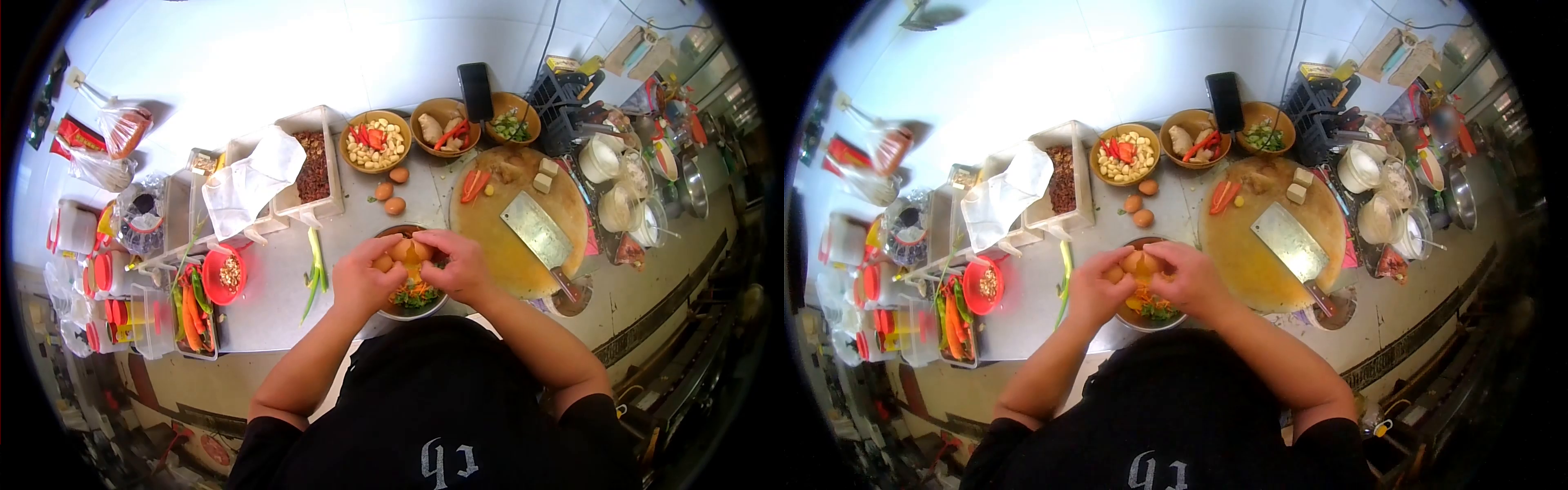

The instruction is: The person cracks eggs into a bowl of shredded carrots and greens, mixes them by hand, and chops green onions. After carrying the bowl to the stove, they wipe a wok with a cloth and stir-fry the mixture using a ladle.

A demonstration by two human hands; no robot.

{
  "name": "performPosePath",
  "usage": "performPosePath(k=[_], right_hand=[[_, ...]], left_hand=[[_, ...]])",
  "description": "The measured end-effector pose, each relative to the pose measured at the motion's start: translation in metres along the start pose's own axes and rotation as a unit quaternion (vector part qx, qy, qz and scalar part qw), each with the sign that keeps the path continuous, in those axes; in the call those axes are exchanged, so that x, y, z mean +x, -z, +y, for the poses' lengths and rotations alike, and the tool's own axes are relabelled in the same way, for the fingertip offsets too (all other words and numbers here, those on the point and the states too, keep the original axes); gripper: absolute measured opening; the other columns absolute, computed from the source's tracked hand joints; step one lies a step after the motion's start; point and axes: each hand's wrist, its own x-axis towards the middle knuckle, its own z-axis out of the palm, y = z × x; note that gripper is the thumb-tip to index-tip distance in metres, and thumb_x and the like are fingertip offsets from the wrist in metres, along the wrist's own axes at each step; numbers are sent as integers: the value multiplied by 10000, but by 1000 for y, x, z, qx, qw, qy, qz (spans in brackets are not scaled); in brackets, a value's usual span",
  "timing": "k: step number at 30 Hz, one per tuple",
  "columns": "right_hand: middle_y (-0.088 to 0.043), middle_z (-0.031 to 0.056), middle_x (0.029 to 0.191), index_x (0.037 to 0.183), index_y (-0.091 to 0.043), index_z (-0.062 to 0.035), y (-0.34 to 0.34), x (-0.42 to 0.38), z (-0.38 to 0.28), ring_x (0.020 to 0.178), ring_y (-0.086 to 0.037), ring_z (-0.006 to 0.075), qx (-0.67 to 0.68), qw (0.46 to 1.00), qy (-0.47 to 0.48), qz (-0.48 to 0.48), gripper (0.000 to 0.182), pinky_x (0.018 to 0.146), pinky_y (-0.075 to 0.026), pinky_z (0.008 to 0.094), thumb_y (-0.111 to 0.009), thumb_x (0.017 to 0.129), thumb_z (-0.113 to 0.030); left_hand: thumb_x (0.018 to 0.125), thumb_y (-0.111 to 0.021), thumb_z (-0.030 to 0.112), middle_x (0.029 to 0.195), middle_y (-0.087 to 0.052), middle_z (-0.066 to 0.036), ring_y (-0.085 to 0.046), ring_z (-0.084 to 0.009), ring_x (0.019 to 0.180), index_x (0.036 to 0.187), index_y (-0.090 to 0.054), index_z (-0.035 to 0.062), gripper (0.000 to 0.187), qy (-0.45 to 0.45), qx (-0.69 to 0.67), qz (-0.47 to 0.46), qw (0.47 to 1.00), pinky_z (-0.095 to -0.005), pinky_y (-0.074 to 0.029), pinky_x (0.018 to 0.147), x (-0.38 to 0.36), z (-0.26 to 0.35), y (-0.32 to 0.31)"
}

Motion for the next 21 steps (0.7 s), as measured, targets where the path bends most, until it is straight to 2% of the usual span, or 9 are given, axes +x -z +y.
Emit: performPosePath(k=[1,3,4,6,7,9,12,21], right_hand=[[-663,134,1055,1119,-642,-17,2,1,1,860,-672,195,0,1000,0,0,401,743,-550,292,-708,729,-84],[-642,149,1096,1109,-631,-45,7,3,4,982,-626,305,-38,996,73,-31,383,850,-515,370,-702,739,-112],[-642,149,1096,1109,-631,-45,10,5,4,982,-626,305,-37,996,72,-31,383,850,-515,370,-702,739,-112],[-635,133,1128,1092,-641,-79,15,7,3,1043,-602,315,-96,985,132,-62,386,887,-500,389,-699,712,-54],[-635,133,1128,1092,-641,-79,16,8,2,1043,-602,315,-96,985,131,-63,386,887,-500,389,-699,712,-54],[-629,120,1142,1076,-642,-104,17,8,-1,1035,-603,313,-125,974,176,-64,399,874,-506,384,-687,694,0],[-628,118,1138,1074,-636,-108,20,10,-6,1024,-606,310,-148,967,202,-56,401,867,-508,381,-674,694,16],[-629,123,1135,1078,-627,-98,24,6,-12,1010,-610,314,-141,973,177,-53,391,853,-511,381,-692,700,-22]], left_hand=[[689,-735,219,973,-687,-103,-674,-271,861,1050,-699,116,378,0,0,0,1000,-346,-543,759,0,-2,3],[683,-725,183,1013,-681,-87,-667,-269,883,1050,-702,127,372,-52,0,-30,998,-345,-543,768,2,-1,12],[683,-725,183,1013,-681,-87,-667,-269,883,1050,-702,127,372,-51,0,-31,998,-345,-543,768,3,1,16],[662,-719,146,1019,-680,-58,-661,-267,875,1040,-707,139,378,-112,73,-36,990,-346,-541,763,5,4,24],[662,-719,146,1019,-680,-58,-661,-267,875,1040,-707,139,378,-112,73,-37,990,-346,-541,763,5,4,26],[638,-720,130,1004,-679,-43,-657,-254,849,1026,-708,143,388,-201,120,-15,972,-352,-535,754,6,4,29],[627,-718,120,996,-675,-39,-655,-243,832,1017,-703,137,391,-237,143,5,961,-359,-528,744,5,8,33],[621,-714,103,994,-670,-53,-655,-249,839,1017,-698,130,397,-246,141,13,959,-357,-528,725,3,13,37]])
